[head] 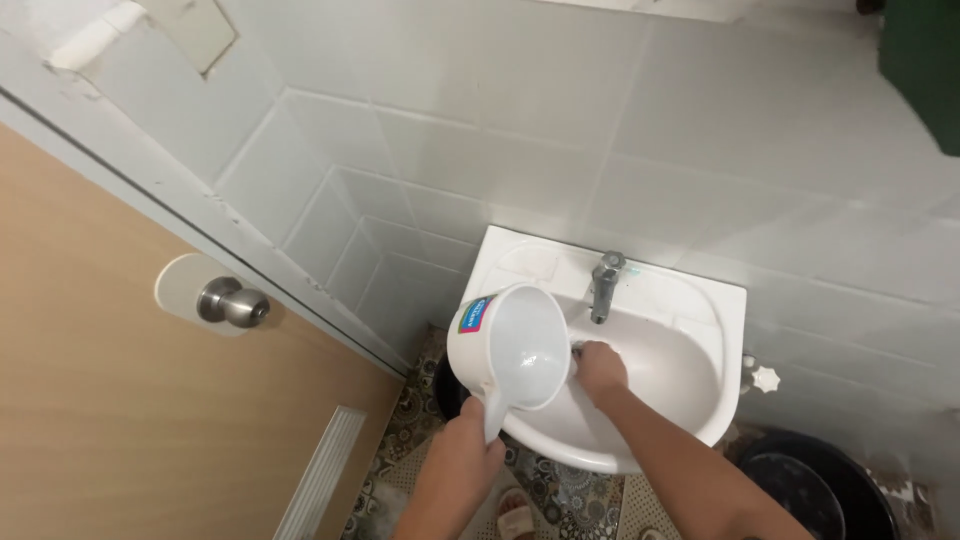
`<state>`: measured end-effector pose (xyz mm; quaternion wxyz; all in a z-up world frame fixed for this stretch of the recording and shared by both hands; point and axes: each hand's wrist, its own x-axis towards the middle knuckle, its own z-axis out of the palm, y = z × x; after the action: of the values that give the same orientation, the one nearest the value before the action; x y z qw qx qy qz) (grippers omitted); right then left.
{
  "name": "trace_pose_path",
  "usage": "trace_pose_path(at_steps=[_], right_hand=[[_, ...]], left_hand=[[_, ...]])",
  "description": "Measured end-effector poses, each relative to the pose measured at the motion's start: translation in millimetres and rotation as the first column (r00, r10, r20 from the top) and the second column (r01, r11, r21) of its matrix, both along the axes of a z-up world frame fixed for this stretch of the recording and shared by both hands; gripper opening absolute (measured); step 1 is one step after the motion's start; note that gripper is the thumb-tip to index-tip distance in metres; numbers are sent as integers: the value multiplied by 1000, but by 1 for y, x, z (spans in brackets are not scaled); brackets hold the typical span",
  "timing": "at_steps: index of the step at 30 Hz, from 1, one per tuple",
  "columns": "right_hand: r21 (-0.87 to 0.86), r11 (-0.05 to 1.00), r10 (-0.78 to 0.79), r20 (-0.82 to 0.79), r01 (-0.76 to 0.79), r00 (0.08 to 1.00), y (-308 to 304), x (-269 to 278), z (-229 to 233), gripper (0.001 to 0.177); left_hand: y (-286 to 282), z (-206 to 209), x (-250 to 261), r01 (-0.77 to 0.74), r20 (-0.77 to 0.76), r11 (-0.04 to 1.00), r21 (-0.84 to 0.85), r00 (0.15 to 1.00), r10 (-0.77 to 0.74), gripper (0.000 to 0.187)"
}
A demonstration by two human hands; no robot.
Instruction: The recorder cleans a bathroom sink using a sponge and a cleaning solution.
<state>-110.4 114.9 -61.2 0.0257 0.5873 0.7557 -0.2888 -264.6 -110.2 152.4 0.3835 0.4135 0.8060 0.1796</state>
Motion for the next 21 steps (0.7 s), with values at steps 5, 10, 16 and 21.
trace_pose_path(at_steps=[5, 10, 16, 21], right_hand=[[153, 983, -72, -159, 97, 985, -9, 25, -18, 47], [164, 961, 214, 66, -223, 975, -46, 3, 23, 76], [-323, 834, 394, -220, -447, 893, -56, -26, 23, 61], [-457, 594, 745, -1, -662, 668, -34, 33, 63, 72]], left_hand=[[4, 9, -13, 78, -21, 996, -45, 997, -79, 36], [7, 7, -19, 120, -86, 991, -57, 989, -124, 34], [12, -1, -20, 141, -101, 987, -80, 984, -149, 36], [13, 8, -17, 205, -111, 972, -115, 970, -218, 35]])
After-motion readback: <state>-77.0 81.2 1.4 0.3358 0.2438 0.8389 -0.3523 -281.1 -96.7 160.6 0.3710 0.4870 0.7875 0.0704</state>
